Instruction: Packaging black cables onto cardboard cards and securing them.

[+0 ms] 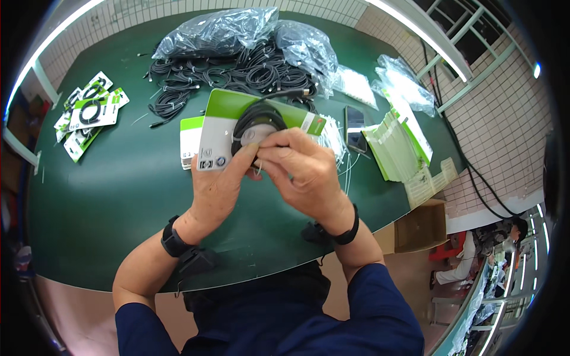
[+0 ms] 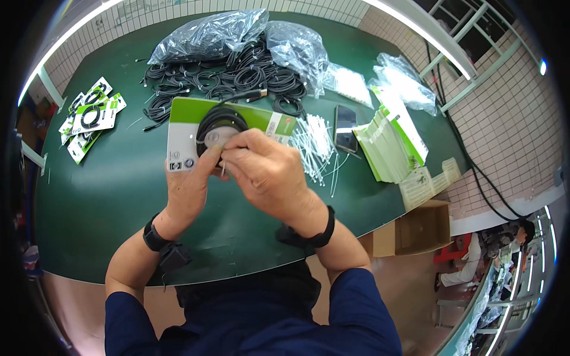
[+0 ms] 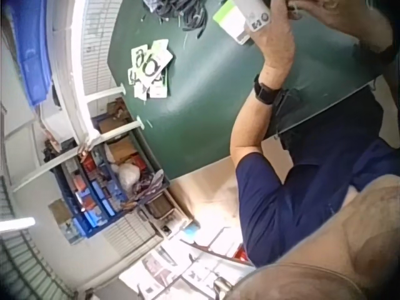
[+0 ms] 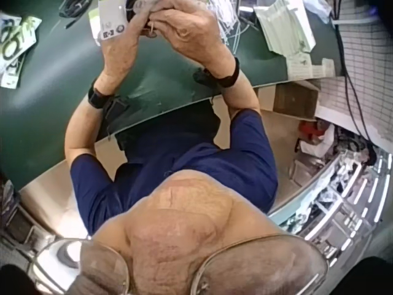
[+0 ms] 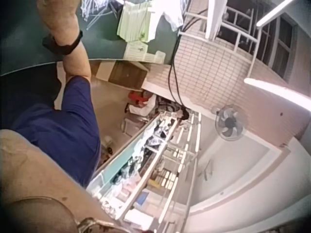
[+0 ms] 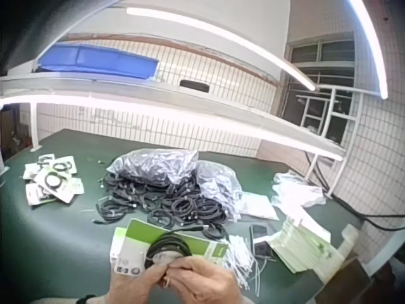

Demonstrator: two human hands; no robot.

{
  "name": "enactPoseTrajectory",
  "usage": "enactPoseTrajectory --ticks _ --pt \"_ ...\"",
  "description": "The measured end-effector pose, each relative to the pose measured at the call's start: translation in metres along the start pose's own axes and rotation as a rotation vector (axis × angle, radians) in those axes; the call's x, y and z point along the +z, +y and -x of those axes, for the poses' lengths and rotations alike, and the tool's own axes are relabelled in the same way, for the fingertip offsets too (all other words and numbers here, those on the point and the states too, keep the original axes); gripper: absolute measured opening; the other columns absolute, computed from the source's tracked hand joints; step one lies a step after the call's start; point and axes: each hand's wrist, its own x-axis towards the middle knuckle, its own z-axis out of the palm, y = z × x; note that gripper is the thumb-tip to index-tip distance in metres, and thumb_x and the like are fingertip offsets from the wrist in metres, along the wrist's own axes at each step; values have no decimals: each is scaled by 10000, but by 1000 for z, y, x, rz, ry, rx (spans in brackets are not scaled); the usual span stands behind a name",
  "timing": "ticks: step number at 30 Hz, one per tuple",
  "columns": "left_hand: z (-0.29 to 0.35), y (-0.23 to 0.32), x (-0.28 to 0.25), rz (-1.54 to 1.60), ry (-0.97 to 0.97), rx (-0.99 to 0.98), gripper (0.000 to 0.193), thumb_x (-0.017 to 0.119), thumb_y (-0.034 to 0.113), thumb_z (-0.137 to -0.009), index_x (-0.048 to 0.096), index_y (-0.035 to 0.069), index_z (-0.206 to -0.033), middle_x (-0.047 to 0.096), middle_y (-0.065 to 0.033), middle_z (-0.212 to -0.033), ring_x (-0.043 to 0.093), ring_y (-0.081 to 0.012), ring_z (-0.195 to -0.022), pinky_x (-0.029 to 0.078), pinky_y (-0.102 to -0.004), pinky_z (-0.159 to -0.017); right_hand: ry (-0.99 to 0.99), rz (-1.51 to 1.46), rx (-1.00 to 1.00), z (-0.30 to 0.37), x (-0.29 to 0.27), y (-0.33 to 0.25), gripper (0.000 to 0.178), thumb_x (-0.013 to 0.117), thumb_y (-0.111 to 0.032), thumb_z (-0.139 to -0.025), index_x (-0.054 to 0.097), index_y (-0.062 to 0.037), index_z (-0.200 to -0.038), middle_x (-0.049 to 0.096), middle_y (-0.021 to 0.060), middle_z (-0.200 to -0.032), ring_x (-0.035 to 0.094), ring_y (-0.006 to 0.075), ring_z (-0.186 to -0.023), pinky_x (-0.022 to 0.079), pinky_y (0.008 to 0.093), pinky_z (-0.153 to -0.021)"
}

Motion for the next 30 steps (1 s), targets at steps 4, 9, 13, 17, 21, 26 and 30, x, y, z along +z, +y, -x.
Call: enactPoseTrajectory --ticks 4,9,13,17,21,26,30 --pt "-5 5 0 100 40 -57 255 705 60 -963 651 -24 -1197 704 -82 -991 688 -145 -734 589 -272 -593 167 -65 -65 3 -5 12 168 762 98 -795 741 -17 -916 720 130 -959 701 196 -783 565 299 -660" --pt "-6 17 10 270 60 -77 337 693 44 -967 596 -8 -1286 680 -108 -1093 686 -164 -834 597 -295 -581 593 -130 260 12 -32 66 129 681 -2 -952 691 22 -1078 716 96 -1052 697 166 -846 570 297 -726" --pt "0 21 16 293 -33 -99 388 681 22 -966 548 -4 -1329 660 -125 -1146 674 -180 -871 601 -310 -573 406 -928 785 36 -31 99 204 629 36 -983 701 -5 -1169 732 93 -1113 704 139 -912 570 246 -736" --pt "4 14 14 292 -97 -119 394 678 8 -963 535 -5 -1330 653 -132 -1155 665 -186 -850 595 -313 -566 60 -1499 870 77 -18 73 292 633 -126 -1025 660 8 -1283 722 114 -1199 709 190 -1045 592 318 -869" --pt "5 14 16 268 -87 -114 393 676 5 -963 528 -8 -1327 655 -136 -1138 659 -191 -825 593 -318 -573 -163 -691 500 84 -19 59 372 647 -182 -1022 632 -32 -1362 706 114 -1282 701 191 -1112 592 336 -918" --pt "7 11 16 211 -122 -123 403 676 5 -963 518 -12 -1332 658 -138 -1127 658 -194 -812 592 -320 -581 -201 -827 715 84 -21 55 418 623 -259 -1038 602 -46 -1397 704 111 -1290 703 209 -1121 592 331 -934" --pt "7 9 16 205 -130 -119 407 676 7 -962 514 -14 -1335 662 -139 -1118 658 -195 -802 591 -318 -581 -74 -1101 809 89 -18 58 430 613 -276 -1043 593 -43 -1405 708 112 -1284 704 207 -1120 596 332 -931"
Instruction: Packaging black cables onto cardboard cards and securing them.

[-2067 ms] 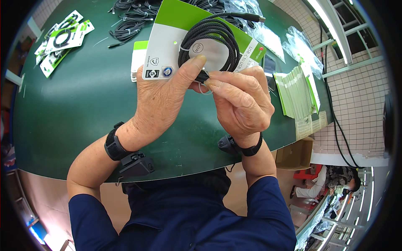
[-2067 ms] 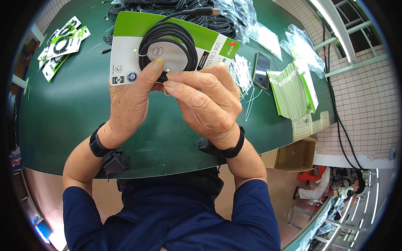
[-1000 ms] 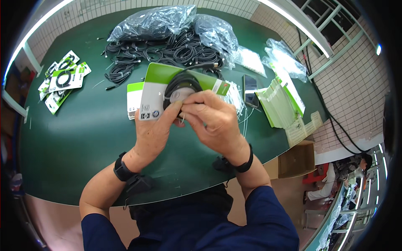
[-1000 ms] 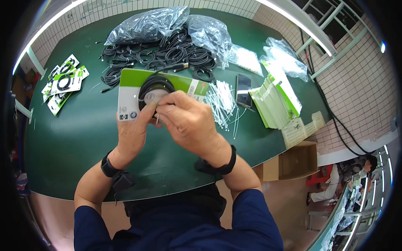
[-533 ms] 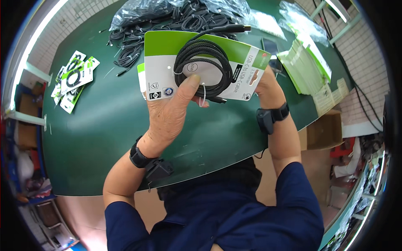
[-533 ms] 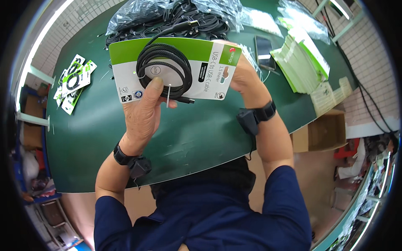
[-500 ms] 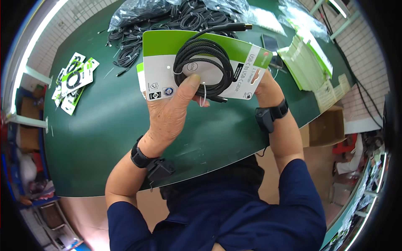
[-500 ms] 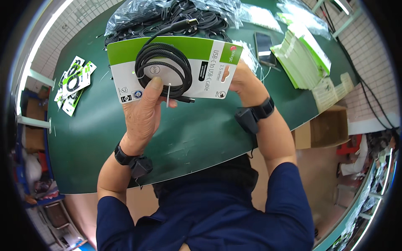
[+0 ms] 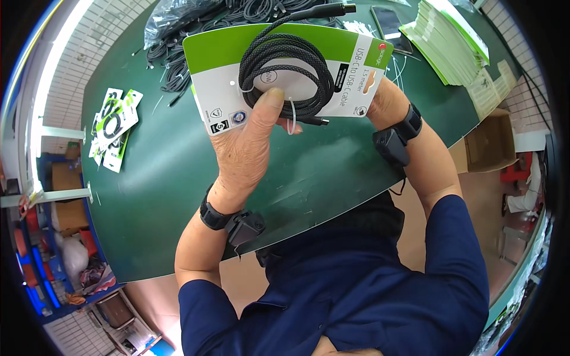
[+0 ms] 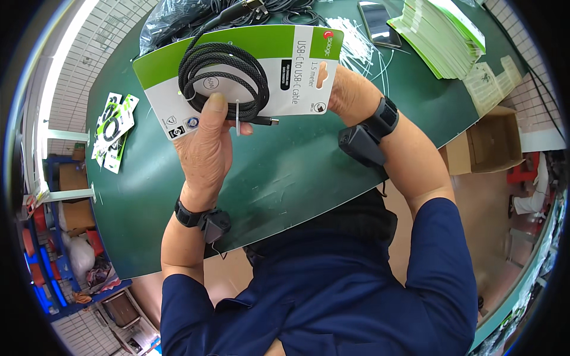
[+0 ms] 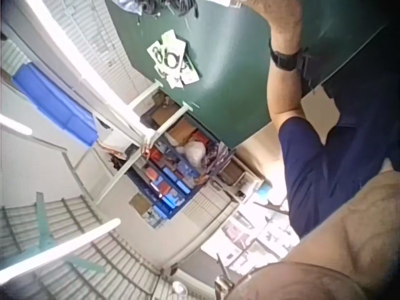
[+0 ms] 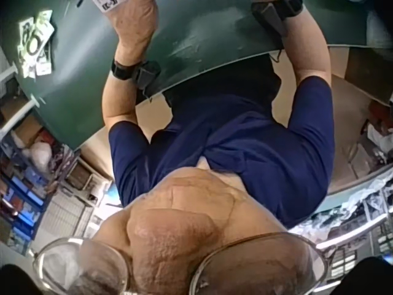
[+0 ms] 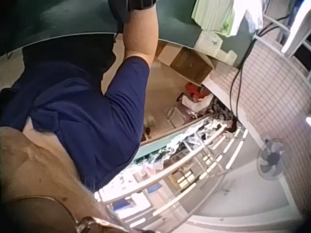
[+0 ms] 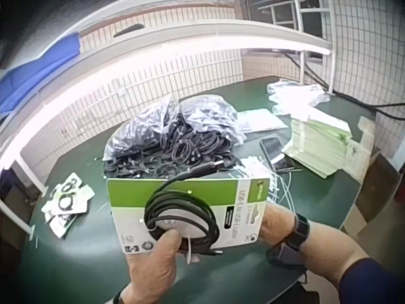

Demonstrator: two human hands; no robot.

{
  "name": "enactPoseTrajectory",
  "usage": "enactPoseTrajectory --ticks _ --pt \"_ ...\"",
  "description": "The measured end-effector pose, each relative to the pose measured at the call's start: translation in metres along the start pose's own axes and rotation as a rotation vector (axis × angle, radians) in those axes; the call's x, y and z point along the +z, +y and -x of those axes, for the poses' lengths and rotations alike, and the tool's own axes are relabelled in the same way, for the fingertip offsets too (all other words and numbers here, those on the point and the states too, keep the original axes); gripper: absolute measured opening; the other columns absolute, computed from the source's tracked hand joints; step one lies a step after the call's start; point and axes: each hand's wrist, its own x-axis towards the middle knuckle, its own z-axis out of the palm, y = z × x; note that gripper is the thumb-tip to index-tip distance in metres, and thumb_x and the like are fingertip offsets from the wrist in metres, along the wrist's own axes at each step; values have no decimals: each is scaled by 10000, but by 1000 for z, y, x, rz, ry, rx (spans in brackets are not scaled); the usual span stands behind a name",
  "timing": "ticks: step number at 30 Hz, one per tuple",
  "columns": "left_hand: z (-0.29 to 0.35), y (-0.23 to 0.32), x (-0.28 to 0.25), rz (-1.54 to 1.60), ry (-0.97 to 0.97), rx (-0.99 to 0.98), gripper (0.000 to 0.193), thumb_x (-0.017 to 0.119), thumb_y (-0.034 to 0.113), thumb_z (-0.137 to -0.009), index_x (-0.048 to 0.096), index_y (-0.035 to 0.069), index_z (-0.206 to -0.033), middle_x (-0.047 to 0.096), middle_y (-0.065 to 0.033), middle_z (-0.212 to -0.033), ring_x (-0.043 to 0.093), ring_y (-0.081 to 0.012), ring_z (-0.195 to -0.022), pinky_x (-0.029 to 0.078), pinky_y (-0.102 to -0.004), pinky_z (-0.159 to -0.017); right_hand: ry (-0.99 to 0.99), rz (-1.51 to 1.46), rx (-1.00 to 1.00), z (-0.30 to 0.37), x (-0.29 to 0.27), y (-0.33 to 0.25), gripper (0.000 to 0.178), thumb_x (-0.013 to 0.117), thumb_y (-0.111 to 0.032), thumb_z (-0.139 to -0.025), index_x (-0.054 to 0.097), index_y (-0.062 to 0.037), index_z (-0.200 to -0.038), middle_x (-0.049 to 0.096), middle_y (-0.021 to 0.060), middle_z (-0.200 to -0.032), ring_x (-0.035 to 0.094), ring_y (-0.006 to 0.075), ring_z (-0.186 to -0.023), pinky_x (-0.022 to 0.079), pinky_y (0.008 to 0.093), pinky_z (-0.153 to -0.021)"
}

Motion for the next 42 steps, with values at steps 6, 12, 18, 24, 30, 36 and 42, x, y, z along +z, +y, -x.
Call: enactPoseTrajectory --ticks 6,12,18,24,30,36,42 --pt "0 -3 2 -6 0 -6 405 675 23 -965 518 -8 -1338 663 -135 -1120 665 -195 -830 593 -316 -565 -4 -224 87 -7 -7 10 496 675 -325 -1001 596 -43 -1401 707 107 -1289 710 202 -1108 604 334 -915" --pt "2 0 -2 -24 7 -9 406 682 37 -964 528 2 -1337 664 -127 -1122 669 -190 -861 597 -304 -552 -133 298 -177 -15 -6 16 480 711 -225 -968 597 -48 -1399 707 98 -1281 713 198 -1080 603 319 -897" --pt "0 -1 -1 -1 26 -41 412 691 52 -960 538 14 -1341 669 -116 -1133 675 -177 -887 595 -294 -548 -100 394 163 -21 20 -18 508 748 -113 -918 597 -56 -1400 684 89 -1309 673 195 -1143 576 312 -926" --pt "0 3 -3 20 -7 -128 427 701 54 -953 541 31 -1349 675 -100 -1150 681 -171 -909 601 -292 -582 -165 469 83 -27 8 8 567 759 -134 -910 561 -58 -1436 657 88 -1344 646 200 -1186 561 316 -956" --pt "1 7 0 94 2 -241 439 708 41 -945 550 34 -1355 681 -97 -1173 698 -191 -972 632 -308 -669 -221 199 -303 -35 7 23 561 733 -171 -931 545 -62 -1449 650 90 -1345 651 196 -1161 556 307 -947" --pt "-4 2 -9 158 -31 -364 417 700 22 -946 568 9 -1341 688 -117 -1182 707 -222 -1037 658 -335 -749 -107 913 -590 -50 15 -21 410 717 -188 -946 614 -53 -1318 668 68 -1238 654 178 -1071 550 293 -880" --pt "6 0 -7 140 -14 -366 333 684 -47 -924 624 -26 -1251 702 -135 -1136 715 -226 -1009 657 -350 -783 -51 219 9 -63 17 -30 146 666 -137 -999 622 -1 -1027 645 55 -971 598 117 -800 512 272 -714"
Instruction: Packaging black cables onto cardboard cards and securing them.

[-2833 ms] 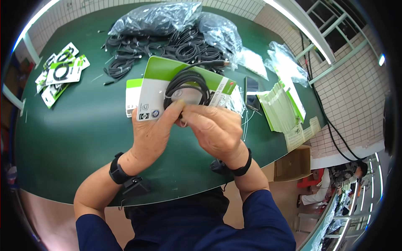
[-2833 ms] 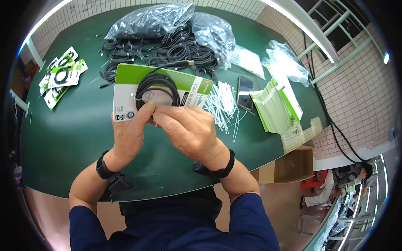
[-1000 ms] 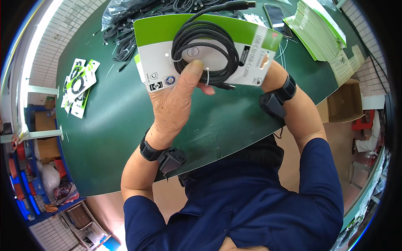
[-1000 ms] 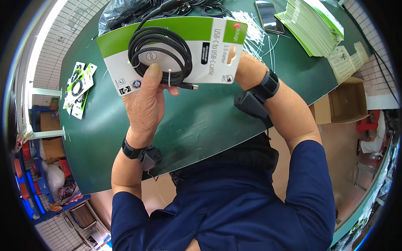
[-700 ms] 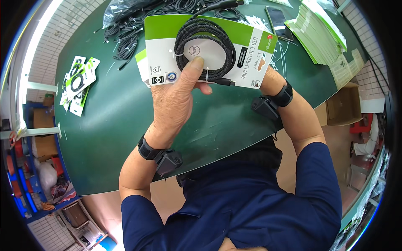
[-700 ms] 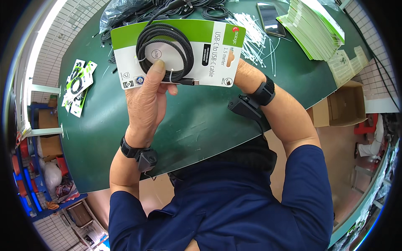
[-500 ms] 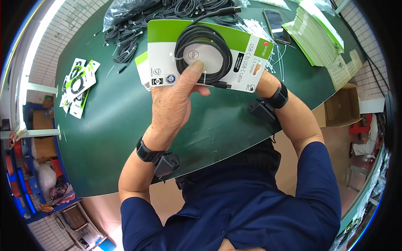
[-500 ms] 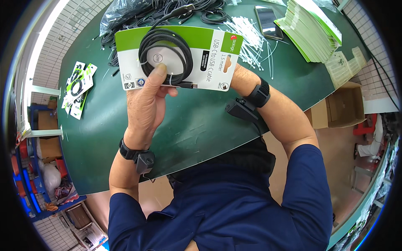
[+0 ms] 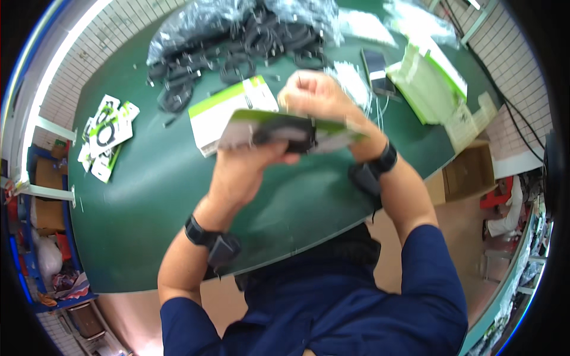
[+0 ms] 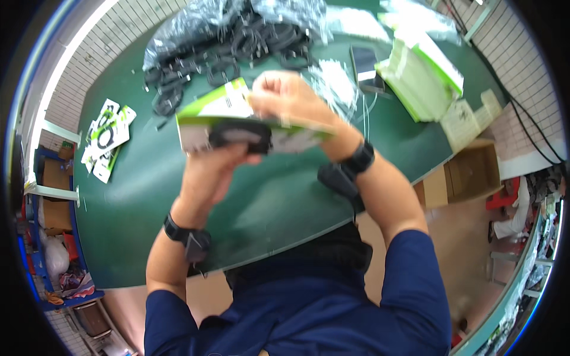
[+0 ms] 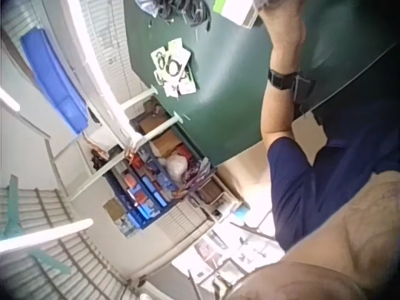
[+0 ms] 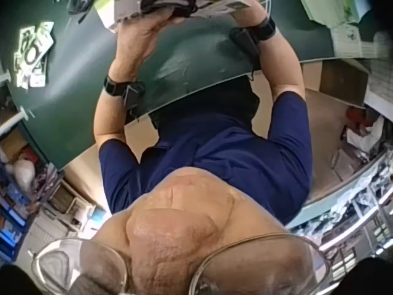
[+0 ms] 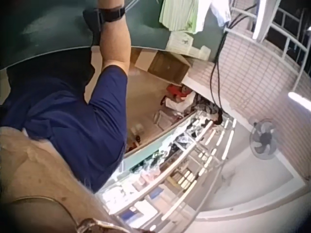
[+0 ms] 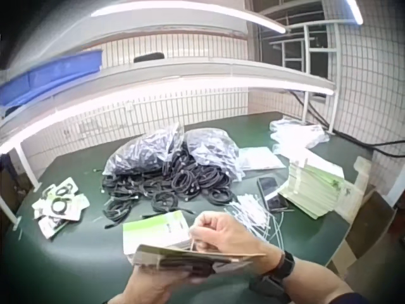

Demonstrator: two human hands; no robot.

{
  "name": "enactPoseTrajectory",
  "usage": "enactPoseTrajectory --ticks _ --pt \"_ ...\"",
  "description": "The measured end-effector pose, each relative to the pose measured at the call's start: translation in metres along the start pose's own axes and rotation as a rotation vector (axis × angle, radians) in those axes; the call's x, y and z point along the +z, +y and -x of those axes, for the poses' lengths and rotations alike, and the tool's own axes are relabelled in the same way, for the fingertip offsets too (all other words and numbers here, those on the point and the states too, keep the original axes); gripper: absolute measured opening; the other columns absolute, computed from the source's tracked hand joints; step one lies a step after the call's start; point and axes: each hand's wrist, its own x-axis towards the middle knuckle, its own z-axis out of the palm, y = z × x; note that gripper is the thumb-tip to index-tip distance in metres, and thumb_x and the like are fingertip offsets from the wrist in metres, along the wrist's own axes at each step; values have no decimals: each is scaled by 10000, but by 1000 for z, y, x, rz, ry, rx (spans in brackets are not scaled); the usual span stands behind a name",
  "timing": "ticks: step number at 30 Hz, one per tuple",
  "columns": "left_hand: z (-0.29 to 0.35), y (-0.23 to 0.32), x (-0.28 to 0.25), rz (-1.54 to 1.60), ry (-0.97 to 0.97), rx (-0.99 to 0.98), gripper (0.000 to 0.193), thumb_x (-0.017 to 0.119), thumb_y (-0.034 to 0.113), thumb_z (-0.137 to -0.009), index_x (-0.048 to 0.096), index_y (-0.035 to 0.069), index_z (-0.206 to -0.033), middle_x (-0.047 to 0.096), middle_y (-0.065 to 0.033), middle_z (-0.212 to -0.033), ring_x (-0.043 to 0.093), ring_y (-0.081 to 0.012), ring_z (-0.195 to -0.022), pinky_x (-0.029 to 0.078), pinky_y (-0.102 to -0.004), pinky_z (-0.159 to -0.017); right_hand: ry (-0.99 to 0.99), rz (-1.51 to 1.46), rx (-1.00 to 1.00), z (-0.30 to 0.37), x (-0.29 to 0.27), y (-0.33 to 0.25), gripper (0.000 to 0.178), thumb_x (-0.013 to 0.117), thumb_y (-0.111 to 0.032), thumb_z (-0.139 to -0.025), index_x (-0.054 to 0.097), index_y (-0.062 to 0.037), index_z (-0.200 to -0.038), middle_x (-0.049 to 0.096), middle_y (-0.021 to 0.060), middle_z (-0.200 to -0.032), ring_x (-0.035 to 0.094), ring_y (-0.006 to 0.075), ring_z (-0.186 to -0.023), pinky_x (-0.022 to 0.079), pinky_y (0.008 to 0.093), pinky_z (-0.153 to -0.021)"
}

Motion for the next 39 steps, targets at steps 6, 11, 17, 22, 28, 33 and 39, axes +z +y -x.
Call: enactPoseTrajectory --ticks 6,11,17,22,28,33,39 --pt "-16 -6 -17 -205 -100 155 274 700 -76 -885 669 -44 -1155 728 -124 -1021 732 -220 -909 640 -351 -769 -43 -319 -18 10 5 -5 155 646 -101 -998 563 -11 -905 607 52 -888 523 74 -729 451 246 -647" --pt "-16 3 -14 -275 -4 199 232 704 -60 -883 680 -52 -1114 734 -122 -985 731 -210 -871 634 -331 -748 -86 -99 -63 12 4 -25 159 662 -98 -975 544 -34 -891 608 45 -887 529 78 -738 466 259 -663" --pt "-12 8 0 -161 137 239 191 660 -58 -905 695 -54 -1093 736 -121 -1009 731 -192 -881 634 -311 -729 -46 -223 -152 15 -2 -30 102 665 -85 -965 612 -13 -1015 655 62 -964 605 108 -828 511 256 -750" --pt "-5 7 -14 -15 237 205 285 628 -60 -917 651 -35 -1200 715 -122 -1122 715 -184 -965 637 -316 -743 62 123 -239 23 11 -32 229 699 -63 -938 651 18 -1147 695 68 -1038 654 116 -911 530 248 -813" --pt "12 18 -19 -74 247 185 371 684 -18 -928 595 -11 -1287 679 -112 -1174 698 -179 -997 634 -299 -759 144 476 -200 20 12 -32 221 731 -35 -905 680 31 -1109 715 43 -1017 657 91 -879 545 256 -775" --pt "21 39 -29 -946 422 814 516 787 101 -883 556 -11 -1331 638 -93 -1210 631 -277 -1162 553 -438 -964 71 519 -217 15 11 -27 197 735 -33 -883 702 13 -1072 715 37 -939 652 90 -819 536 251 -727" --pt "22 46 -32 -1902 171 777 578 817 145 -805 583 -6 -1311 647 -124 -1093 612 -320 -1135 450 -482 -1059 -89 662 -283 13 22 -19 197 745 -31 -852 704 -2 -1042 701 61 -877 643 136 -739 521 267 -690"
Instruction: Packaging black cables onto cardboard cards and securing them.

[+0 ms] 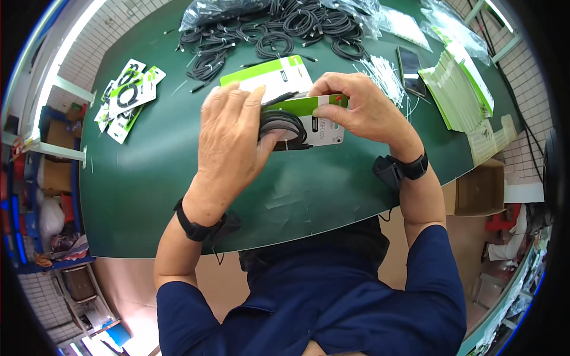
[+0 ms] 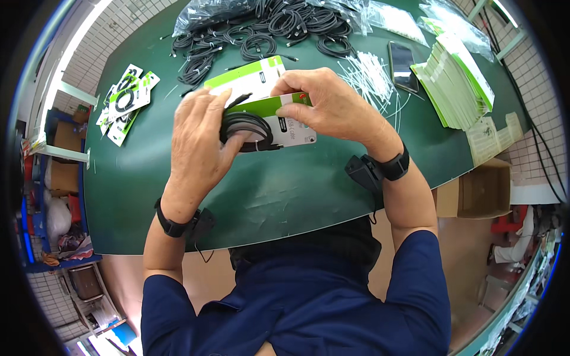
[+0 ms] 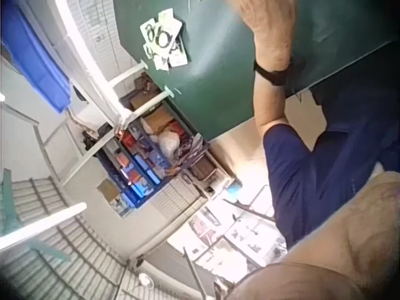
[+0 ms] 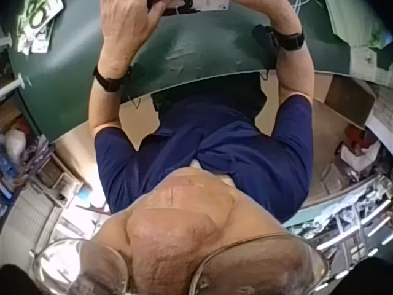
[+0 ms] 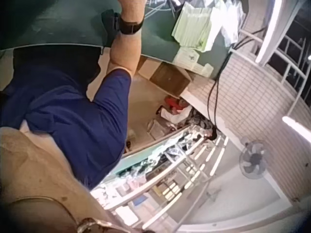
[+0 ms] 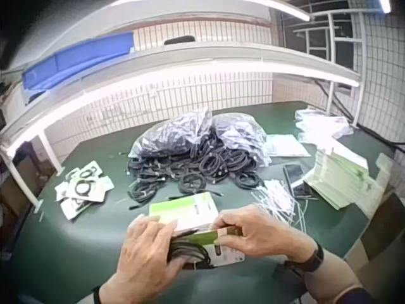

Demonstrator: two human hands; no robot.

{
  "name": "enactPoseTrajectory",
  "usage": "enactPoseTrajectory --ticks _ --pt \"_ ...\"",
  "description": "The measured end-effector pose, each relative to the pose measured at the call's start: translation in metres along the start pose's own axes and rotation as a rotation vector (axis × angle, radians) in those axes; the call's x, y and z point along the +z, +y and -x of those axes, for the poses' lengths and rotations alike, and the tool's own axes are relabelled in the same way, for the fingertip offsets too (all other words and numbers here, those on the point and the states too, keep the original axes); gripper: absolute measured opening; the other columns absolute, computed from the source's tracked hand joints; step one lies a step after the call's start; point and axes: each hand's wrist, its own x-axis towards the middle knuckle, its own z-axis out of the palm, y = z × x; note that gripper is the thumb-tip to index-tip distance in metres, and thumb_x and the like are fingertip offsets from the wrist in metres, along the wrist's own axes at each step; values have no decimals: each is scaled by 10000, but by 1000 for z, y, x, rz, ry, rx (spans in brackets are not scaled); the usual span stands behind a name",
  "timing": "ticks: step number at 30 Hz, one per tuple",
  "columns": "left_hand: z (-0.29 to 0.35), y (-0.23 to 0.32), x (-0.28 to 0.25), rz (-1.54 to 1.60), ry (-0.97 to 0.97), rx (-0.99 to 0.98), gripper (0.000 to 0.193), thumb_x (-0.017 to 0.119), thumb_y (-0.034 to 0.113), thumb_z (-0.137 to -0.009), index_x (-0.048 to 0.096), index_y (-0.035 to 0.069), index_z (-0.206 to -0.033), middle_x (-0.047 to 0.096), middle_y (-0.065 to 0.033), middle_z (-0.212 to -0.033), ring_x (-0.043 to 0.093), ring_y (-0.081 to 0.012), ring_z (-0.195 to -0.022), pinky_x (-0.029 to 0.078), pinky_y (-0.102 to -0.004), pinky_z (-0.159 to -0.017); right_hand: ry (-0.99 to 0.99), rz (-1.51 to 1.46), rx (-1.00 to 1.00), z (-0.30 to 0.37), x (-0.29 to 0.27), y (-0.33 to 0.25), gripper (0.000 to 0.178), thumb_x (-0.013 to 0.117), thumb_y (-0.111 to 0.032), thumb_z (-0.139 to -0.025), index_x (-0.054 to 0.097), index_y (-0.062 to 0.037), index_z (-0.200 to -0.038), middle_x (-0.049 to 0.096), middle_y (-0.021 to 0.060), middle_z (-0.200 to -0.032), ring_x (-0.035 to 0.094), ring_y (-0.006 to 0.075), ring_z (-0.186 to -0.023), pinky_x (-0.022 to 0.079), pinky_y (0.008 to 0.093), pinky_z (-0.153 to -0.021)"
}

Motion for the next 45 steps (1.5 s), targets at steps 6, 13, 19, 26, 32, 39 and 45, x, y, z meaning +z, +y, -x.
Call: enactPoseTrajectory --ticks 6,13,19,26,32,39,45 --pt "12 1 23 33 -132 30 549 800 117 -759 629 12 -1269 647 -107 -972 632 -294 -959 460 -466 -1026 -6 -3 -82 0 14 -4 220 807 -63 -814 705 -7 -1001 697 57 -864 643 159 -728 521 287 -679" --pt "19 6 34 31 -72 41 536 805 92 -739 652 36 -1249 661 -78 -933 665 -268 -859 527 -409 -873 79 119 -265 0 28 12 228 842 -83 -798 714 -21 -977 717 60 -898 673 188 -751 536 308 -685" --pt "27 0 41 186 1 -33 516 827 79 -723 668 59 -1213 690 -84 -911 694 -257 -791 554 -360 -697 115 80 -188 2 34 12 174 836 -57 -804 724 -26 -934 731 62 -924 692 186 -773 555 299 -686" --pt "25 -7 40 396 59 -6 418 853 51 -731 681 52 -1112 721 -95 -956 714 -271 -799 569 -366 -671 166 26 -230 -1 44 24 164 850 -5 -773 729 -19 -882 737 72 -935 708 169 -786 569 278 -691" --pt "25 -11 41 487 108 44 322 841 11 -736 692 18 -1021 716 -107 -948 718 -274 -801 591 -362 -689 182 27 -202 -1 44 26 178 859 14 -751 726 -25 -863 737 74 -939 714 171 -787 572 276 -691" --pt "28 -10 47 380 175 143 277 812 -26 -729 689 5 -975 700 -109 -930 714 -261 -788 599 -349 -652 157 90 -258 -1 42 24 198 862 20 -731 719 -31 -858 727 71 -929 708 185 -789 568 281 -680" --pt "28 -11 52 262 183 185 275 794 -16 -710 681 11 -960 680 -100 -907 706 -249 -773 590 -333 -629 157 127 -251 -1 42 26 210 868 13 -723 714 -34 -857 716 67 -919 700 187 -788 564 290 -676"
